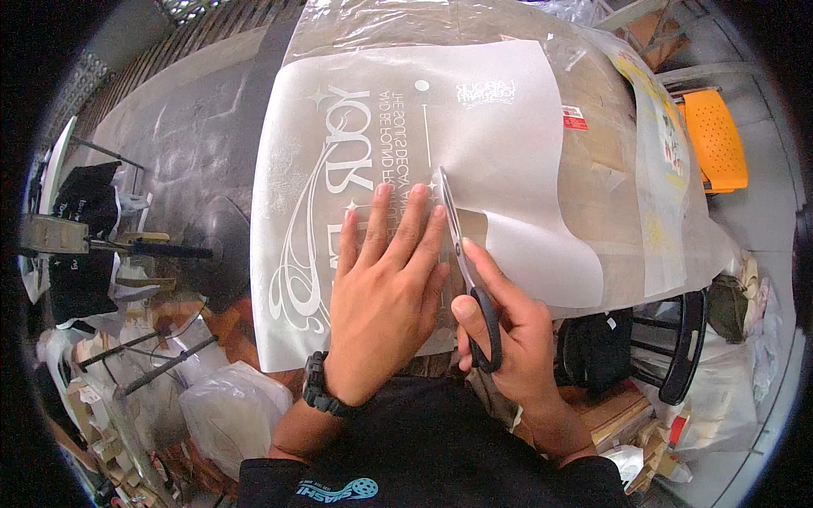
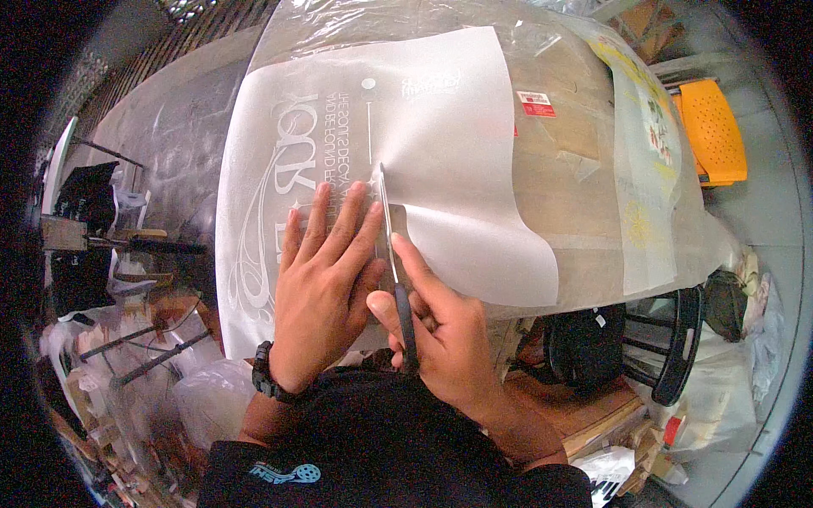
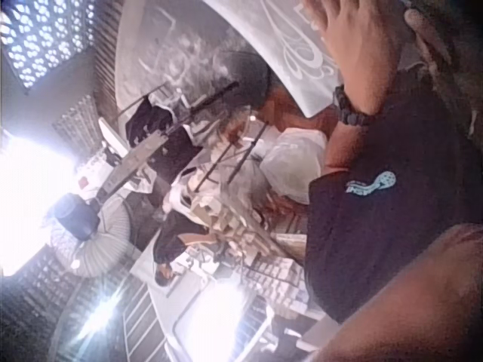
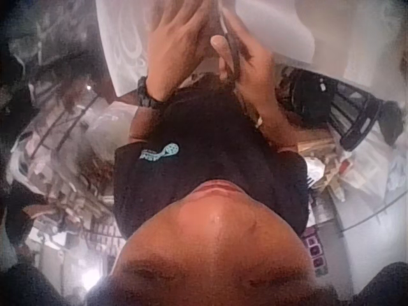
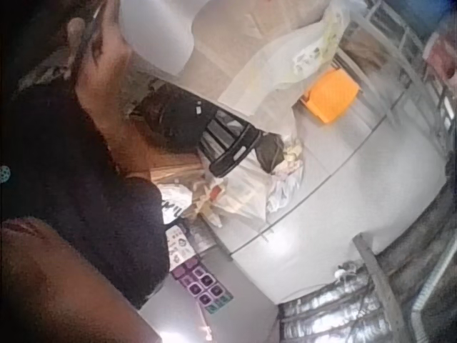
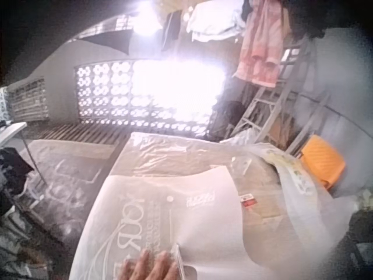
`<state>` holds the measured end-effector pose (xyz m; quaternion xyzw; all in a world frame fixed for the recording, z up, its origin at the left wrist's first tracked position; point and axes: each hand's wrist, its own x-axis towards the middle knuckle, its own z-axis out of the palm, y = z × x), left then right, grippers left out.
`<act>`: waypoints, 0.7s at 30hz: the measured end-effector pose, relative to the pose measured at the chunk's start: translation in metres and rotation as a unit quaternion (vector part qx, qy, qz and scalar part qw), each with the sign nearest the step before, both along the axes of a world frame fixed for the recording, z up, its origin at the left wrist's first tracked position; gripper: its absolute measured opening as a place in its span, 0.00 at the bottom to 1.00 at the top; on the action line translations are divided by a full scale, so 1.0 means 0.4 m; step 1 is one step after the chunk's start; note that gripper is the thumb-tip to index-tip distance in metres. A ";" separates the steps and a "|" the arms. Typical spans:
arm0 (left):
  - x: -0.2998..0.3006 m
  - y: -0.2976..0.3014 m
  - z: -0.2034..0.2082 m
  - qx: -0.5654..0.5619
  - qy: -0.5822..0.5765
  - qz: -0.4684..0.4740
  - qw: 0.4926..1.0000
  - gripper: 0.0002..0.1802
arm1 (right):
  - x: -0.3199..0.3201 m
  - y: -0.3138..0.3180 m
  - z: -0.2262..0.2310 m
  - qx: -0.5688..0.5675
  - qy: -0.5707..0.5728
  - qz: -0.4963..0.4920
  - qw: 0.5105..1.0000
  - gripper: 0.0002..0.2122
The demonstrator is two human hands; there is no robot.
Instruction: The person cuts out printed heat transfer designs from a sheet using scissors. They trim around the edges of graphic labels and a larger floral design, then set the finished pieces aside on a chair.
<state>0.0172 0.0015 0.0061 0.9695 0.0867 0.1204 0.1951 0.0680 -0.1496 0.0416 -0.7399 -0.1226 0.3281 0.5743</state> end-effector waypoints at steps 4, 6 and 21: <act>0.000 0.001 0.003 -0.004 -0.006 -0.002 1.000 0.27 | 0.018 0.012 -0.009 0.026 0.004 -0.007 1.000 0.29; -0.002 0.002 0.002 -0.004 -0.007 0.000 1.000 0.28 | 0.029 0.020 -0.001 0.018 0.014 0.000 1.000 0.28; -0.005 0.004 -0.004 -0.008 0.016 -0.006 1.000 0.33 | 0.070 0.089 0.001 0.033 -0.018 -0.016 0.999 0.28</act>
